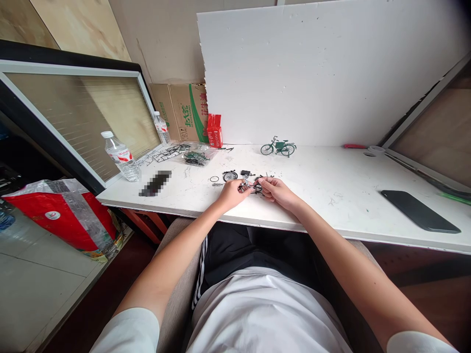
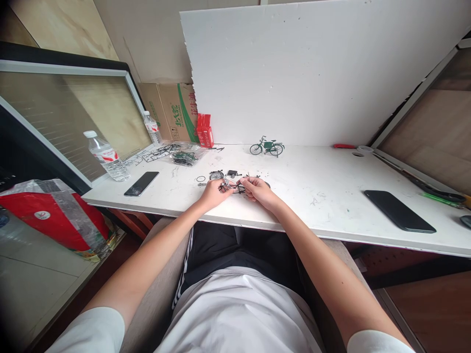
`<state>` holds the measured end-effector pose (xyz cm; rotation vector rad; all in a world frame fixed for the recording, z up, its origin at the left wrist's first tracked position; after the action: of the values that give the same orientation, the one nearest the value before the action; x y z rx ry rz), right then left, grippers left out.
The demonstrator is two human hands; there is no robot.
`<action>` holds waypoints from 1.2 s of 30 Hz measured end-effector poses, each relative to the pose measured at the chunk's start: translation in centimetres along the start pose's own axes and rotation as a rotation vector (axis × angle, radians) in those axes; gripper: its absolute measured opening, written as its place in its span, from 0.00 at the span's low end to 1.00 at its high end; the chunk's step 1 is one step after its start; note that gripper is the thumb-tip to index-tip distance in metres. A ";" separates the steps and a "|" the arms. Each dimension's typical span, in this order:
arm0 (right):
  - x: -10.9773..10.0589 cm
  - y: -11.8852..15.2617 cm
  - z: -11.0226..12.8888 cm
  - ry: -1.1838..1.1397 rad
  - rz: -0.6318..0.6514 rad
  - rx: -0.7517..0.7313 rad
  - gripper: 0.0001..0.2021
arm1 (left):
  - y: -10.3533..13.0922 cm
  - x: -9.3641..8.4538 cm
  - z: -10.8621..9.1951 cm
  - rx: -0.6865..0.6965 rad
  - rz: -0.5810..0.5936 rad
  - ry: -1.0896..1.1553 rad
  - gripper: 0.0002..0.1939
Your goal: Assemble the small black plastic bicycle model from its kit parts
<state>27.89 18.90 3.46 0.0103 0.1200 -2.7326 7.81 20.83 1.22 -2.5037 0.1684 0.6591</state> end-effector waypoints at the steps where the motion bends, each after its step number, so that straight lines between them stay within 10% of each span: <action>1: 0.0 0.0 0.0 0.002 0.001 0.002 0.25 | 0.0 0.0 0.0 -0.002 0.002 0.002 0.12; 36: 0.3 0.0 0.2 0.069 0.003 -0.002 0.26 | 0.2 -0.3 -1.6 0.059 0.093 -0.063 0.07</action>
<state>27.60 18.72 3.68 0.1039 0.1422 -2.7295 8.16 19.85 2.44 -2.4275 0.2781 0.7585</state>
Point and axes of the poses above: each hand's wrist, its own y-axis away from the middle knuckle, its own x-axis out of the palm, z = x × y, the point moved 3 cm from there along -y, towards the middle knuckle, and after that the axes turned 3 degrees about -y, right-handed, at the moved point
